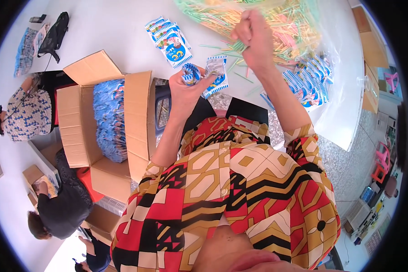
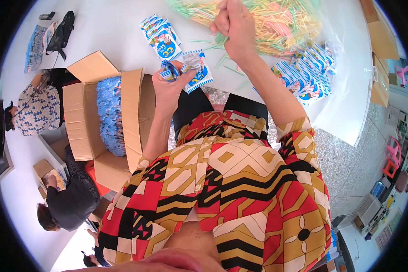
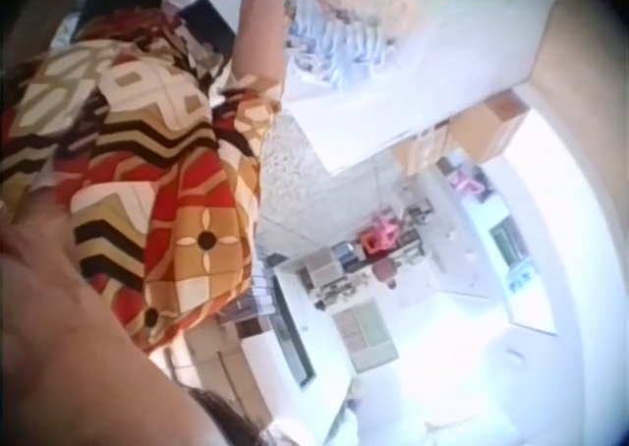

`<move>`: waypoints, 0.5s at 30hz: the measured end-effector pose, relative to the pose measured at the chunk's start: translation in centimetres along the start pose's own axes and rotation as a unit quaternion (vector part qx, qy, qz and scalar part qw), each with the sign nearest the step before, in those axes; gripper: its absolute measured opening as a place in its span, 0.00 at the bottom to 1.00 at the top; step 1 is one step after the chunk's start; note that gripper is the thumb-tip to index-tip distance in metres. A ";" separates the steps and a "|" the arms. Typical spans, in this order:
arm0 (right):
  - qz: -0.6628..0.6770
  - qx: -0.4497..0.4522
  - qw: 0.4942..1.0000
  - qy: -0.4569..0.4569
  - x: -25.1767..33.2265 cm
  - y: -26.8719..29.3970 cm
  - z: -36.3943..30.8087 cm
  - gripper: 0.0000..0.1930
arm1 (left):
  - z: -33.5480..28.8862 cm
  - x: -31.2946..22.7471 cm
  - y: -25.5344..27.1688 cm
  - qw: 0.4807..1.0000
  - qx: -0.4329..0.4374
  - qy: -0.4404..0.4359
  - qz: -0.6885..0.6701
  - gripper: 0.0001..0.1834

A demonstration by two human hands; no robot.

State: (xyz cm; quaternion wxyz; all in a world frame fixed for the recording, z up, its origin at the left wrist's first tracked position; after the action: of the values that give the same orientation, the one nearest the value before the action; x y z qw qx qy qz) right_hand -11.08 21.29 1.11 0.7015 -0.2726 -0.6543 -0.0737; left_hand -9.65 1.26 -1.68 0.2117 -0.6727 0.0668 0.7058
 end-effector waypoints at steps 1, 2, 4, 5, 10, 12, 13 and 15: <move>0.200 0.173 0.960 0.090 2.5 -2.3 0.2 0.16 | 0.0 0.1 -0.1 1.000 0.000 0.000 -0.001 0.08; 0.383 0.333 0.844 0.171 5.3 -3.5 -0.7 0.16 | 0.0 0.2 -0.5 1.000 0.021 0.002 0.019 0.07; 0.345 0.346 0.849 0.199 6.9 -4.8 -1.3 0.16 | 0.1 0.2 -1.0 0.998 0.040 0.004 0.037 0.07; 0.309 0.358 0.851 0.228 7.6 -5.3 -2.1 0.17 | 0.1 0.3 -1.2 0.999 0.043 0.009 0.029 0.07; 0.152 0.262 0.951 0.070 6.9 -6.4 -4.2 0.17 | -0.2 -0.4 -1.8 0.999 0.049 0.018 0.011 0.07; 0.085 0.159 0.980 -0.085 4.6 -5.3 -4.1 0.17 | -0.2 -0.5 -1.9 0.998 0.055 0.013 0.016 0.05; 0.036 0.173 0.983 -0.040 4.7 -5.4 -4.3 0.17 | -0.2 -0.4 -1.8 0.998 0.055 0.013 0.016 0.05; -0.012 0.186 0.982 0.007 5.0 -5.4 -4.5 0.17 | -0.2 0.2 -1.6 0.998 0.050 0.015 0.024 0.08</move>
State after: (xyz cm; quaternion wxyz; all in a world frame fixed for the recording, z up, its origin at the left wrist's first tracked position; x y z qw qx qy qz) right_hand -8.96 15.81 7.43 0.7433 -0.1287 -0.6553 0.0390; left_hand -8.81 2.64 -1.55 0.2274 -0.6702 0.1211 0.6960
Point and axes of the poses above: each hand's wrist, its own z-axis towards the middle knuckle, its own y-axis out of the back of the hand, x = y × z, the point moved 8 cm from there along z, towards the middle knuckle, and after that the axes turned 9 degrees about -y, right-handed, at the moved point
